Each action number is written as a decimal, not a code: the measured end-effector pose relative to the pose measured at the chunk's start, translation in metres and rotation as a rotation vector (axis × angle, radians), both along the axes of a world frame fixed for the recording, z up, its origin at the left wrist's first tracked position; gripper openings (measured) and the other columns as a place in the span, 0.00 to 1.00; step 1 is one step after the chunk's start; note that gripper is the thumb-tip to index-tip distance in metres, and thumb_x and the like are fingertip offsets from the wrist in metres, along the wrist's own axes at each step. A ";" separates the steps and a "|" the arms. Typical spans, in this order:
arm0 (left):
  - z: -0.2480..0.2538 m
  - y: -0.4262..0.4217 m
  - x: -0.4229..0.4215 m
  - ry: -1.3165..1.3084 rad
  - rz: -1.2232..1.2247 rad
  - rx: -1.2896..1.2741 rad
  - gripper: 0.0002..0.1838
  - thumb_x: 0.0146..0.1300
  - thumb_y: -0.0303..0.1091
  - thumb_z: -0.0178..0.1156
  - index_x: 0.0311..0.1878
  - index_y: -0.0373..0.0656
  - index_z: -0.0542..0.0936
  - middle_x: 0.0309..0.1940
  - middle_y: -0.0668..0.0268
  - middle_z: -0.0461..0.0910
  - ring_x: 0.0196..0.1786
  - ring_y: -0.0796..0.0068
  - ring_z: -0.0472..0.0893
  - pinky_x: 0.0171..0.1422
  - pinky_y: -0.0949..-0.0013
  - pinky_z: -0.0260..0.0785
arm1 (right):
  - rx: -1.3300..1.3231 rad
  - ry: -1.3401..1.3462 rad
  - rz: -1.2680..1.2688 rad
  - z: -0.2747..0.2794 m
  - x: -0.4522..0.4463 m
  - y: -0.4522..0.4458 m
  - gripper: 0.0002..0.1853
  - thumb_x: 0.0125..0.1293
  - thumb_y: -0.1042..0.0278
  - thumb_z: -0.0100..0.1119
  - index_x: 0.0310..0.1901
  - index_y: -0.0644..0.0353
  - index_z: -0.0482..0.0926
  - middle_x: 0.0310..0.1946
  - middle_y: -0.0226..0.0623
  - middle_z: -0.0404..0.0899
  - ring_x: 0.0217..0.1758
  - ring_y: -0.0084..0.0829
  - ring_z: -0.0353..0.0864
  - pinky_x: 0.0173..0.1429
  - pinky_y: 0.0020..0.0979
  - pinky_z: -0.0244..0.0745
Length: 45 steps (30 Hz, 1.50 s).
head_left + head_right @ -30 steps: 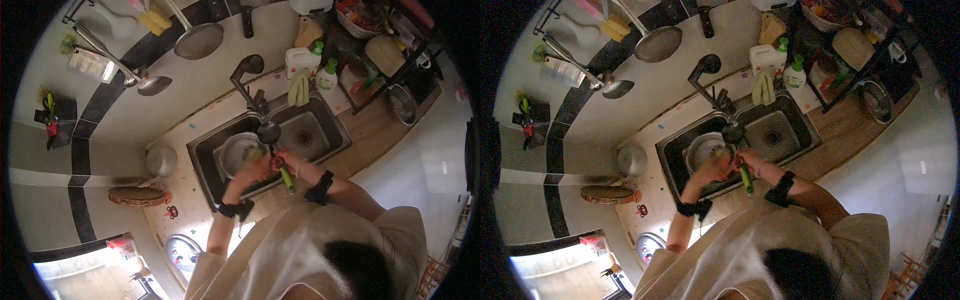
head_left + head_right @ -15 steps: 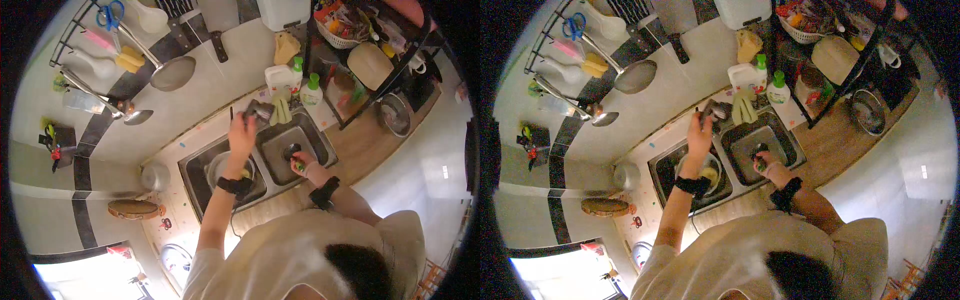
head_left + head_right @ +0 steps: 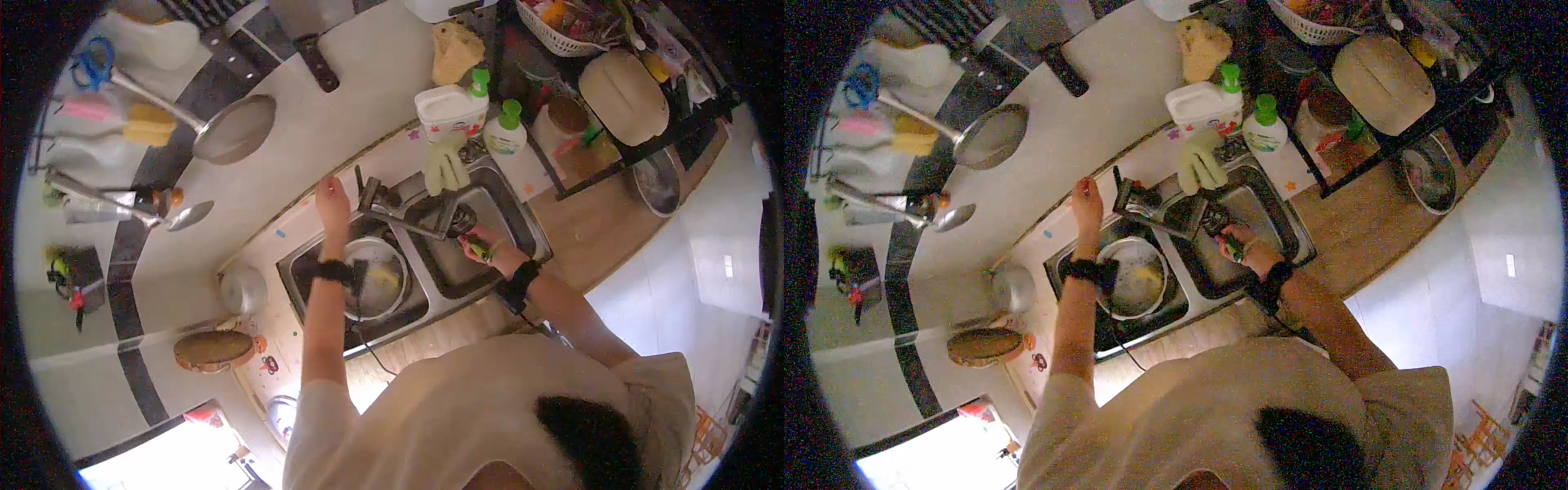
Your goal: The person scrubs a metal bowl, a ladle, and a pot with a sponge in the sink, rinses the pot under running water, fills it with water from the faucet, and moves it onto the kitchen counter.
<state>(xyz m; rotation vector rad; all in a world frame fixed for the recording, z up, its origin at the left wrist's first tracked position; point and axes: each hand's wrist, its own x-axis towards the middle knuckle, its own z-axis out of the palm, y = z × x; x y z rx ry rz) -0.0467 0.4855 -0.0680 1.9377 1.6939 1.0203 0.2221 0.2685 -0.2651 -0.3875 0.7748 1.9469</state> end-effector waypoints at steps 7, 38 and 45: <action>-0.086 0.047 0.000 0.400 -0.333 -0.310 0.23 0.60 0.51 0.46 0.31 0.39 0.78 0.23 0.49 0.76 0.30 0.47 0.75 0.34 0.53 0.66 | 0.823 -2.172 0.505 0.051 -0.006 0.014 0.21 0.51 0.61 0.59 0.46 0.60 0.69 0.37 0.45 0.74 0.42 0.40 0.73 0.42 0.34 0.70; -0.143 -0.184 0.128 -0.873 -0.531 -0.981 0.09 0.52 0.29 0.53 0.38 0.40 0.71 0.29 0.61 0.72 0.31 0.67 0.74 0.27 0.66 0.69 | 0.489 -1.696 0.429 0.065 -0.011 -0.010 0.13 0.51 0.69 0.54 0.38 0.64 0.72 0.32 0.37 0.73 0.33 0.30 0.74 0.34 0.32 0.70; -0.221 -0.177 0.183 -1.009 -0.186 -1.298 0.08 0.56 0.35 0.51 0.34 0.41 0.71 0.23 0.64 0.72 0.22 0.71 0.72 0.13 0.70 0.58 | 0.596 -2.139 0.828 0.093 0.008 -0.043 0.18 0.44 0.76 0.52 0.42 0.62 0.74 0.32 0.44 0.73 0.29 0.39 0.76 0.31 0.36 0.72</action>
